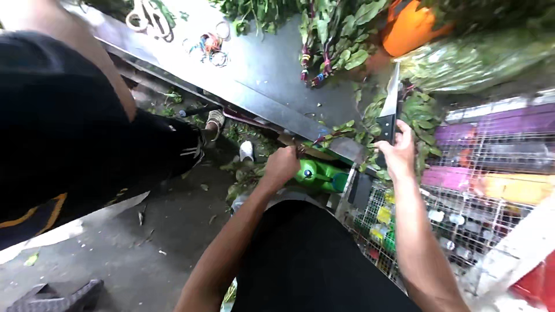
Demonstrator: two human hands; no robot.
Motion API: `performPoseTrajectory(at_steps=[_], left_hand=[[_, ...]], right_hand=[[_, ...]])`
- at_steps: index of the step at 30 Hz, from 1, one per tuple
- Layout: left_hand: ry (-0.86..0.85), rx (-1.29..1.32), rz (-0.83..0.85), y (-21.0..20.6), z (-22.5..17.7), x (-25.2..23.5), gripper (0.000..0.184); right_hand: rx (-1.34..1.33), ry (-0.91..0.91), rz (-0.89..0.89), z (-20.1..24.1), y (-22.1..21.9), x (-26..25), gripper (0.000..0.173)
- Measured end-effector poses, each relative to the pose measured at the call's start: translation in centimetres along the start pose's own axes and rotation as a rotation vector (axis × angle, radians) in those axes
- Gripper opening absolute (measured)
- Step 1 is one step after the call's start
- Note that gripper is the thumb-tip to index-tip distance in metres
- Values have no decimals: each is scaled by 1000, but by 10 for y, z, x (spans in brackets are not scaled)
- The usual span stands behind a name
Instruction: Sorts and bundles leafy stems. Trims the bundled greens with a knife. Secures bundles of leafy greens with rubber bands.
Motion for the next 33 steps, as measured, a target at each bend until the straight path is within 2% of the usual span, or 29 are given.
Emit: performPoseTrajectory(at_steps=[1, 2, 5, 7, 11, 14, 17, 18, 21, 23, 25, 28, 33], left_hand=[[1, 85, 26, -1, 5, -3, 23], [8, 162, 46, -1, 9, -4, 23], [47, 246, 57, 3, 11, 0, 23], [70, 180, 46, 4, 7, 3, 22], [98, -11, 23, -2, 3, 5, 19], [117, 1, 27, -4, 7, 7, 19], [142, 68, 42, -7, 16, 7, 21], [139, 99, 28, -10, 18, 6, 21], [102, 236, -55, -10, 15, 2, 19], [74, 311, -89, -12, 9, -2, 17], [63, 396, -109, -14, 4, -6, 15], [37, 620, -105, -11, 0, -2, 17], [-127, 1041, 33, 11, -21, 14, 27]], right_hand=[[34, 2, -16, -1, 0, 2, 87], [25, 2, -17, -1, -3, 7, 82], [-26, -30, 132, 6, -21, 44, 47], [89, 26, 283, 16, -37, 76, 33], [367, 206, 474, 21, -73, 127, 38], [397, 240, 391, 16, -81, 129, 33], [380, 268, 226, 18, -81, 101, 26], [395, 298, 195, 18, -84, 90, 30], [508, 427, 179, 22, -102, 59, 43], [593, 434, 207, 23, -110, 48, 33], [602, 395, 230, 28, -107, 41, 29], [499, 209, 315, 47, -89, 41, 31], [30, -223, 619, 59, -70, 63, 18]])
Point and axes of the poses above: each hand's wrist, its own x-axis away from the middle knuckle, its own y-axis out of the back of the hand, z = x × y, the point moved 4 cm from there along -x, towards the middle knuckle, and after that the axes turned 10 degrees about -z, right-handed, at the moved point
